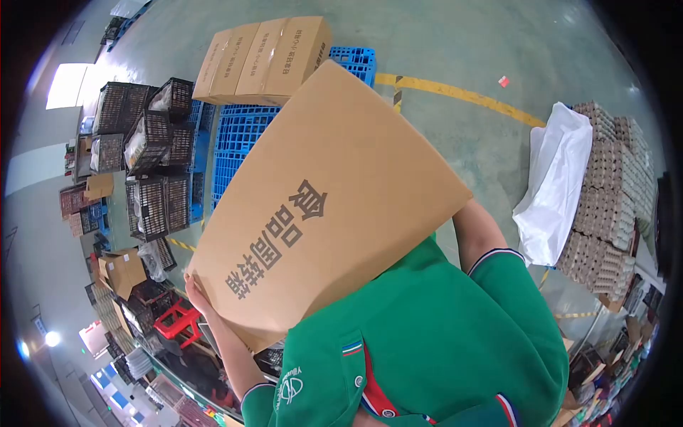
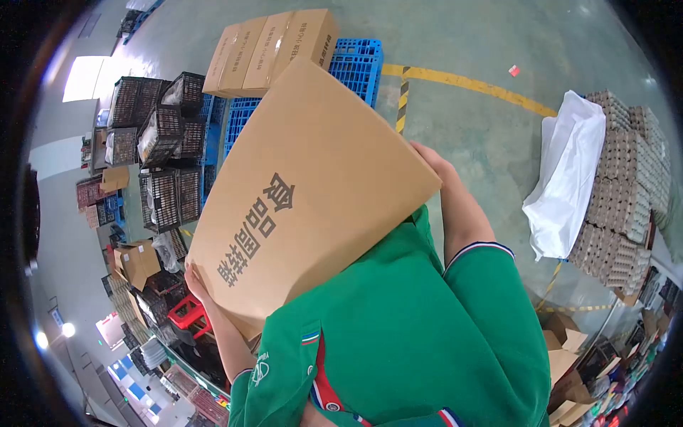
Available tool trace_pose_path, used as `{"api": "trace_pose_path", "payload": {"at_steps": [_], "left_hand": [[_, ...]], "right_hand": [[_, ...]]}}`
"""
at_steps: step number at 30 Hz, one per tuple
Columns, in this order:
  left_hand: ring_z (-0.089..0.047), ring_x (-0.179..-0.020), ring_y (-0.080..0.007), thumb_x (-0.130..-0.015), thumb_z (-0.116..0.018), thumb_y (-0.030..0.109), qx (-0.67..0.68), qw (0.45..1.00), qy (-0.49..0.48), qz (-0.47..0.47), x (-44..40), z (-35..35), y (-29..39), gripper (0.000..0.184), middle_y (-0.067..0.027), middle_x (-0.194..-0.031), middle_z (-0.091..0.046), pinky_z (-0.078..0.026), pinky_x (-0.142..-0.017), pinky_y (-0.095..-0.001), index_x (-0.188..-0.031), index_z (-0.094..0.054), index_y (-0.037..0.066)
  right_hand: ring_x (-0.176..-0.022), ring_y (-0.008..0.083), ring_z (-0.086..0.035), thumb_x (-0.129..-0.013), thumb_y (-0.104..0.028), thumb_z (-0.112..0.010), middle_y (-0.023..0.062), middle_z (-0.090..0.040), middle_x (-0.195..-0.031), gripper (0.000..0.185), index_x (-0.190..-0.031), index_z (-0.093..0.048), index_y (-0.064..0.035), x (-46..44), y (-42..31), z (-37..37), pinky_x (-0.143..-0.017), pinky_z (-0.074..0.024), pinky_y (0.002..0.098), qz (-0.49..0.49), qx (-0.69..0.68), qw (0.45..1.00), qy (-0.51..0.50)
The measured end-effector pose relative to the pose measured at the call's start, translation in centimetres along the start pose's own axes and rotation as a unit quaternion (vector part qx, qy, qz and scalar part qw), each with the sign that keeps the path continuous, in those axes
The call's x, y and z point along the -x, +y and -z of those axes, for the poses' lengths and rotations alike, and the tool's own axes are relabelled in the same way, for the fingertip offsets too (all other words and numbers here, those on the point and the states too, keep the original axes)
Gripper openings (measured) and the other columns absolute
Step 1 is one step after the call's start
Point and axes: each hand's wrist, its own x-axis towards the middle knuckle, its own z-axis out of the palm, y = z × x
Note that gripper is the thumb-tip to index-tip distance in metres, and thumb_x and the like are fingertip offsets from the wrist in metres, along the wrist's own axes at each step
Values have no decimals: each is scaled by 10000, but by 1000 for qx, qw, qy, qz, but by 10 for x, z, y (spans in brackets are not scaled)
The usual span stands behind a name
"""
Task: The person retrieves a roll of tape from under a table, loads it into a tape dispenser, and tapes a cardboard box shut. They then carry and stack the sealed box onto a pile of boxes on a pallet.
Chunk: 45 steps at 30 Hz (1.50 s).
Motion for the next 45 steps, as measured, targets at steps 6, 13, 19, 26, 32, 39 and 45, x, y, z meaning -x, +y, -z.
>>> {"api": "trace_pose_path", "payload": {"at_steps": [6,13,19,26,32,39,45], "left_hand": [[-545,-1021,-201,-832,-424,187,104,994,16,15,33,22,-66,314,-70,-1076,-559,-442,-862,-328,-1107,-492,51],[-598,-912,-209,-868,-404,269,139,987,30,70,80,6,-91,342,-70,-986,-616,-477,-795,-335,-1081,-542,40],[-605,-948,-318,-831,-439,325,173,975,124,60,111,-54,-117,403,-134,-1048,-623,-509,-803,-447,-1068,-583,31],[-632,-871,-303,-848,-416,316,205,965,153,63,134,-158,-75,348,-123,-1000,-637,-525,-762,-443,-1019,-600,75],[-631,-874,-283,-853,-425,280,287,950,109,51,97,-171,-106,300,-115,-988,-639,-524,-755,-440,-1010,-601,94],[-590,-986,-279,-872,-414,264,291,950,101,46,25,-264,-135,302,-101,-1056,-610,-483,-854,-406,-1048,-542,54],[-516,-1097,-266,-873,-404,238,219,965,130,62,-25,-312,-113,320,-119,-1151,-549,-406,-954,-385,-1114,-477,41]], "right_hand": [[-964,155,-577,-917,-391,-396,74,-614,-1099,465,-1127,-586,-22,43,-86,-35,-852,-441,309,115,272,954,39],[-843,164,-573,-892,-405,-409,123,-639,-917,509,-981,-607,55,30,-119,6,-789,-439,303,152,257,954,8],[-757,158,-559,-869,-436,-439,131,-620,-828,543,-854,-593,84,6,-201,25,-722,-441,302,217,314,922,66],[-1047,175,-470,-908,-431,-396,110,-513,-1115,517,-1156,-483,14,4,-303,30,-936,-346,318,124,352,928,10],[-943,167,-523,-869,-490,-448,139,-561,-1022,593,-1083,-484,62,-50,-344,40,-846,-406,306,207,379,901,35],[-998,179,-494,-875,-473,-452,116,-528,-1085,576,-1138,-468,39,-114,-423,39,-895,-376,308,137,390,910,39],[-946,152,-514,-901,-430,-420,78,-555,-1045,501,-1141,-520,-2,-167,-420,75,-858,-400,296,43,309,950,21]]}}
